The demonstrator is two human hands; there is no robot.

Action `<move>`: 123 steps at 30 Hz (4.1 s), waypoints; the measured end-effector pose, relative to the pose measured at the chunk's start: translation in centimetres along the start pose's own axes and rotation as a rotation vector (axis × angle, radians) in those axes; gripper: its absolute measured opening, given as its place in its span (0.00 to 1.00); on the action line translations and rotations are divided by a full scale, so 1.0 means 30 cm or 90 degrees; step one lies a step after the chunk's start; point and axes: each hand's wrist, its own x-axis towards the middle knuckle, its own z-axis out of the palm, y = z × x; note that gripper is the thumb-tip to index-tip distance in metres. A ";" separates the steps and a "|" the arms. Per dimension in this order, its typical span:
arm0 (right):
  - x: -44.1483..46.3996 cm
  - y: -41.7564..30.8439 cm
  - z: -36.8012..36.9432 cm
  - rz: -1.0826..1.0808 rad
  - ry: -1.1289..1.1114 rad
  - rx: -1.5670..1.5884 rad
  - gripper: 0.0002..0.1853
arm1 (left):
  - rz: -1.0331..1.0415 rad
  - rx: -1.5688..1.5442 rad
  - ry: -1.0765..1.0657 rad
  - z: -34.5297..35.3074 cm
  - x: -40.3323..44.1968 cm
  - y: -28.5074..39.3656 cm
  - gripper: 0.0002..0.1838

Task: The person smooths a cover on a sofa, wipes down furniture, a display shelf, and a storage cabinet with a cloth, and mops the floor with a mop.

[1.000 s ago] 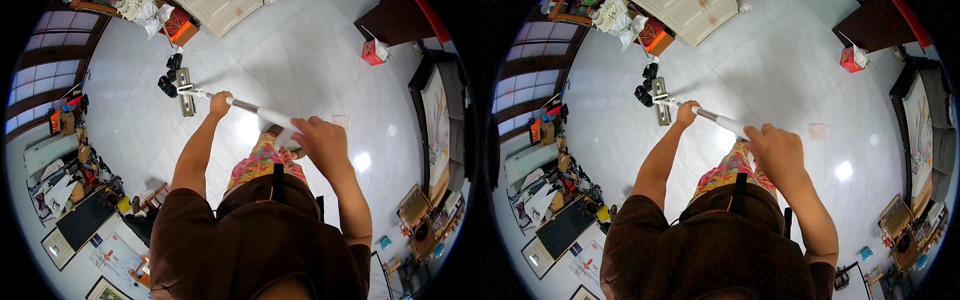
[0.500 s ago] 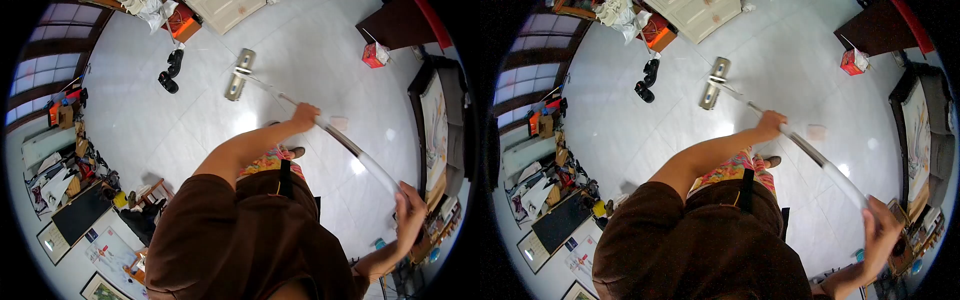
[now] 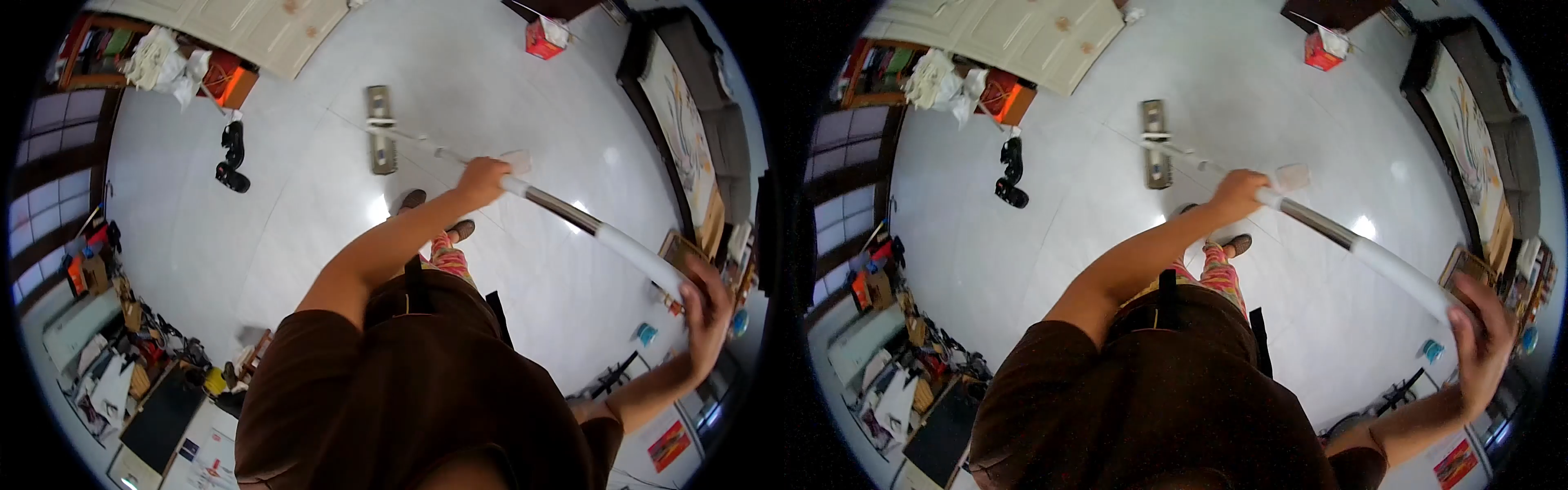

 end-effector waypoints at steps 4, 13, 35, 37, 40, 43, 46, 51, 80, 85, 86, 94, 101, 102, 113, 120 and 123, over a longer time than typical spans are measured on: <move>0.098 -0.077 0.249 0.026 -0.021 0.109 0.15 | -0.140 -0.006 -0.073 -0.148 -0.214 -0.171 0.23; 0.088 -0.140 0.698 -0.080 0.018 0.104 0.11 | -0.163 0.220 -0.133 -0.261 -0.387 -0.576 0.11; -1.152 0.447 0.214 0.766 0.254 0.179 0.13 | 0.266 0.089 -0.550 1.187 -0.041 0.451 0.17; -1.263 0.443 0.172 0.820 0.271 0.105 0.13 | 0.309 0.060 -0.576 1.306 -0.084 0.590 0.18; -1.418 0.467 0.147 0.835 0.260 0.006 0.14 | 0.333 0.017 -0.551 1.455 -0.141 0.734 0.15; -1.492 0.504 0.136 0.793 0.234 -0.119 0.14 | 0.327 -0.013 -0.509 1.537 -0.160 0.810 0.13; -1.613 0.644 0.118 0.750 0.247 -0.050 0.14 | 0.324 -0.018 -0.508 1.567 -0.146 0.850 0.12; -1.548 0.814 0.193 0.653 0.277 0.083 0.14 | 0.308 0.045 -0.479 1.478 -0.106 0.726 0.15; -1.426 1.132 0.098 0.962 0.262 0.131 0.18 | 0.361 0.058 -0.701 1.912 0.290 0.891 0.13; -1.507 1.274 0.046 0.912 0.263 0.124 0.20 | 0.351 0.031 -0.718 1.919 0.347 0.968 0.12; -1.490 1.302 0.044 0.869 0.257 0.153 0.19 | 0.346 0.046 -0.701 1.917 0.382 0.956 0.12; -0.993 1.409 0.125 0.691 0.213 0.245 0.15 | 0.279 0.068 -0.570 1.669 0.626 0.594 0.12; -0.740 1.382 0.486 0.435 0.132 0.234 0.18 | 0.264 0.265 -0.528 1.387 0.808 0.197 0.12; -0.718 1.346 0.514 0.431 0.081 0.231 0.18 | 0.248 0.330 -0.533 1.360 0.809 0.168 0.12; -1.215 1.258 0.419 0.504 0.163 0.248 0.15 | 0.321 0.272 -0.594 1.610 0.405 0.437 0.11; -1.760 1.235 0.244 0.729 0.239 0.197 0.15 | 0.344 0.180 -0.600 2.053 -0.021 0.839 0.10; -1.928 1.232 0.258 0.794 0.255 0.183 0.15 | 0.365 0.175 -0.630 2.201 -0.119 0.938 0.09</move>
